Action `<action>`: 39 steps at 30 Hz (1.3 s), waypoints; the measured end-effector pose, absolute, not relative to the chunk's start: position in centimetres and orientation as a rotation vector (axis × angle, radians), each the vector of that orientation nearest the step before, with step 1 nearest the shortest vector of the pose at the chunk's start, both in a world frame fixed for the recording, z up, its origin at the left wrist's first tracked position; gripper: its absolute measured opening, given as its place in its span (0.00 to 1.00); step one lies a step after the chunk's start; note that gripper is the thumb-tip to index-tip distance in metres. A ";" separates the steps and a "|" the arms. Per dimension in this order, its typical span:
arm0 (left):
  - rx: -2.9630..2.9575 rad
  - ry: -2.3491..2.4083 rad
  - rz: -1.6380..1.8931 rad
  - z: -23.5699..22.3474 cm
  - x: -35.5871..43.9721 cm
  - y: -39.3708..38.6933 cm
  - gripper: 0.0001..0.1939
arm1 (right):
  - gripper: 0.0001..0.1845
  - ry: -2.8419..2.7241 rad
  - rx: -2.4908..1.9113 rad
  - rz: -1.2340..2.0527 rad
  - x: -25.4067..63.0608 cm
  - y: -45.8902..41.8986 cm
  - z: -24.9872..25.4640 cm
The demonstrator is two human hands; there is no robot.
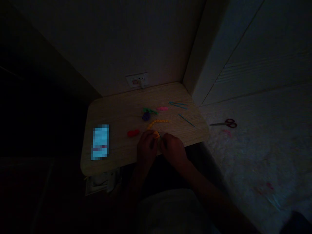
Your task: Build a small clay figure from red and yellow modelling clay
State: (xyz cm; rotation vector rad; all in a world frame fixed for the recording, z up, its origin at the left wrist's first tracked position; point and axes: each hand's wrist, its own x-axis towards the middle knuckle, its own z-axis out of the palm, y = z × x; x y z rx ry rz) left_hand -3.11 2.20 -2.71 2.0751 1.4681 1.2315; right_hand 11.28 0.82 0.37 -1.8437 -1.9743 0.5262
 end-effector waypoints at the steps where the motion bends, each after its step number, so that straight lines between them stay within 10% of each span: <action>1: 2.071 1.462 1.230 -2.7 -3.1 2.2 0.08 | 0.08 -1.981 -1.832 0.525 11.2 0.8 0.4; 39: 2.049 1.587 1.275 -3.0 -3.4 2.1 0.10 | 0.09 -1.971 -1.865 0.568 11.0 1.4 0.7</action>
